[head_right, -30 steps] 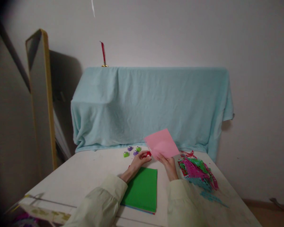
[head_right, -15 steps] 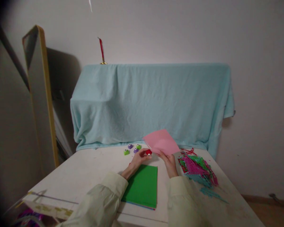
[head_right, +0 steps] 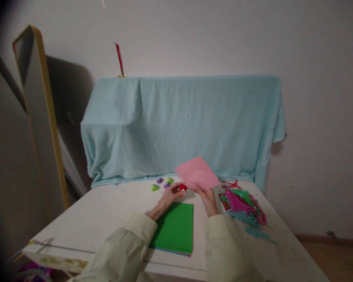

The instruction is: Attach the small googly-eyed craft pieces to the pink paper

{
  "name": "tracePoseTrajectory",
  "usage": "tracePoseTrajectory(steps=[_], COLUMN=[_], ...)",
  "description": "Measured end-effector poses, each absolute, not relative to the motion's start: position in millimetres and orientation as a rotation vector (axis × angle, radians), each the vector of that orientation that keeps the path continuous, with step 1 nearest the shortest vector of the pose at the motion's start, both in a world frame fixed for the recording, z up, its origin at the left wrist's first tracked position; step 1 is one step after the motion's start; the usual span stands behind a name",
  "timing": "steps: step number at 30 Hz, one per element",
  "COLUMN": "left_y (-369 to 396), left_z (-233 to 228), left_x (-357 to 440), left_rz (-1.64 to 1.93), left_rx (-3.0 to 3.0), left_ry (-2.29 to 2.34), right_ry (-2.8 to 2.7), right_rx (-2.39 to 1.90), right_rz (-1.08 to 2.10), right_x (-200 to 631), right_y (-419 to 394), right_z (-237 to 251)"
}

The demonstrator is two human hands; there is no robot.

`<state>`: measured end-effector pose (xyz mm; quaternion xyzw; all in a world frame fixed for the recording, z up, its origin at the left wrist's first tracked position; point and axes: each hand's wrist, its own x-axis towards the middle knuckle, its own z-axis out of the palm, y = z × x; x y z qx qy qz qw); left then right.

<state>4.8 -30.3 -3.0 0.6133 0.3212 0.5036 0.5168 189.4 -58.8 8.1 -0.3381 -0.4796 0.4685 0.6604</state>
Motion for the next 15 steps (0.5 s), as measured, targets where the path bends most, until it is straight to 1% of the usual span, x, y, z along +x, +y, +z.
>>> tracePoseTrajectory(steps=[15], left_y=[-39], left_z=[10], left_x=[3], left_rz=[1.237], left_rx=[1.513], left_ry=[0.782], right_ry=[-1.089], right_rx=[-0.833], right_rz=[1.018], right_x=[192], right_y=[-55], right_z=[6])
